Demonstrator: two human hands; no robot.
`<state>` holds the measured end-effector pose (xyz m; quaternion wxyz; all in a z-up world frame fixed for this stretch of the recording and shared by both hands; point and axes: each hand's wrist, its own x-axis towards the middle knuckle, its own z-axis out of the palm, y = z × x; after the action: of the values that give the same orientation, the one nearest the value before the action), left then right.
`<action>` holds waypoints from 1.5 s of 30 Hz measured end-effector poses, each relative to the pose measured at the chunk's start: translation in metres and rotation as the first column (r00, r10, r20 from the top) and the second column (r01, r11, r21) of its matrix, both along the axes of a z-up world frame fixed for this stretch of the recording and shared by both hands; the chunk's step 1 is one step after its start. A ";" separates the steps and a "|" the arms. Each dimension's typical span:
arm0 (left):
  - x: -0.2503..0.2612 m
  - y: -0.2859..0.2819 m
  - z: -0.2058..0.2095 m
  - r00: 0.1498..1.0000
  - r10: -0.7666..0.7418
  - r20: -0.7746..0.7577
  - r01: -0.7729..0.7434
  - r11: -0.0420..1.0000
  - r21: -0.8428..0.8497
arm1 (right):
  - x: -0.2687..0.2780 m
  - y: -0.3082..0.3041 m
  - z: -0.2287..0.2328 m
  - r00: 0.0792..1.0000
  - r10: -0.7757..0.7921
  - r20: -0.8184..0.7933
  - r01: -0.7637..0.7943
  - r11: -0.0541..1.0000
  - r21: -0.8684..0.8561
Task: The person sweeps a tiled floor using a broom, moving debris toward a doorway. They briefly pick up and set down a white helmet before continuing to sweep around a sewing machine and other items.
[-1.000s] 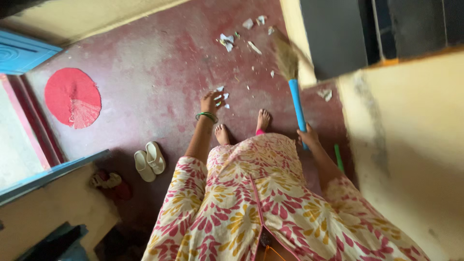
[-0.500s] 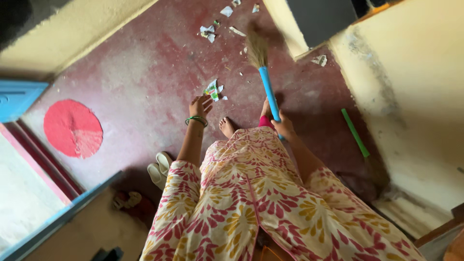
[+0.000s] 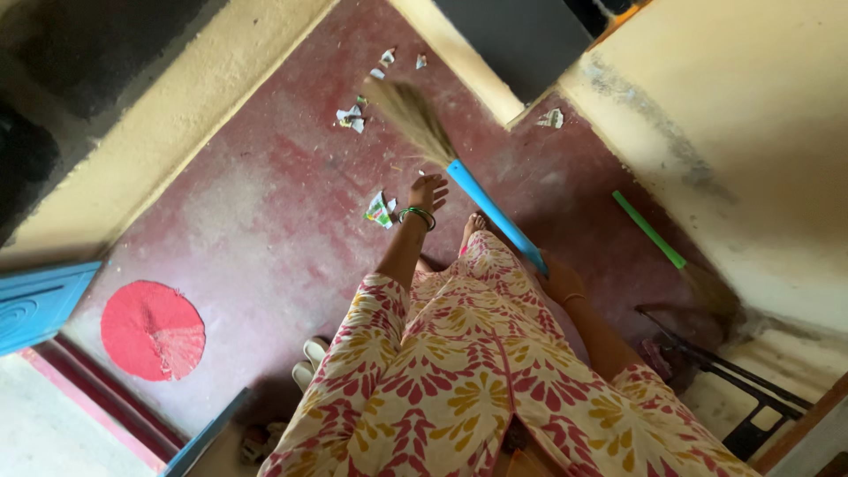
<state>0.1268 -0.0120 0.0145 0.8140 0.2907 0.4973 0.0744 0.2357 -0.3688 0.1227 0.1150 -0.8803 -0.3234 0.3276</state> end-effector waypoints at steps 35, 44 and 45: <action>0.293 0.138 0.035 0.978 0.196 -0.069 -0.194 0.980 0.042 | 0.369 0.143 -0.021 0.364 -0.296 -0.883 0.389 0.910 -0.144; 0.416 0.224 -0.025 1.000 0.000 0.018 0.001 0.999 -0.039 | 0.442 0.158 0.035 0.420 -0.167 -0.892 0.310 0.950 -0.032; 0.433 0.235 -0.026 0.999 -0.027 0.022 0.028 0.999 -0.037 | 0.446 0.168 0.042 0.414 -0.167 -0.895 0.351 0.936 -0.012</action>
<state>0.5599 0.2227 -0.0112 0.8256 0.2816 0.4856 0.0569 0.6818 -0.2012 0.1650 0.3925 -0.6060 -0.1036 0.6841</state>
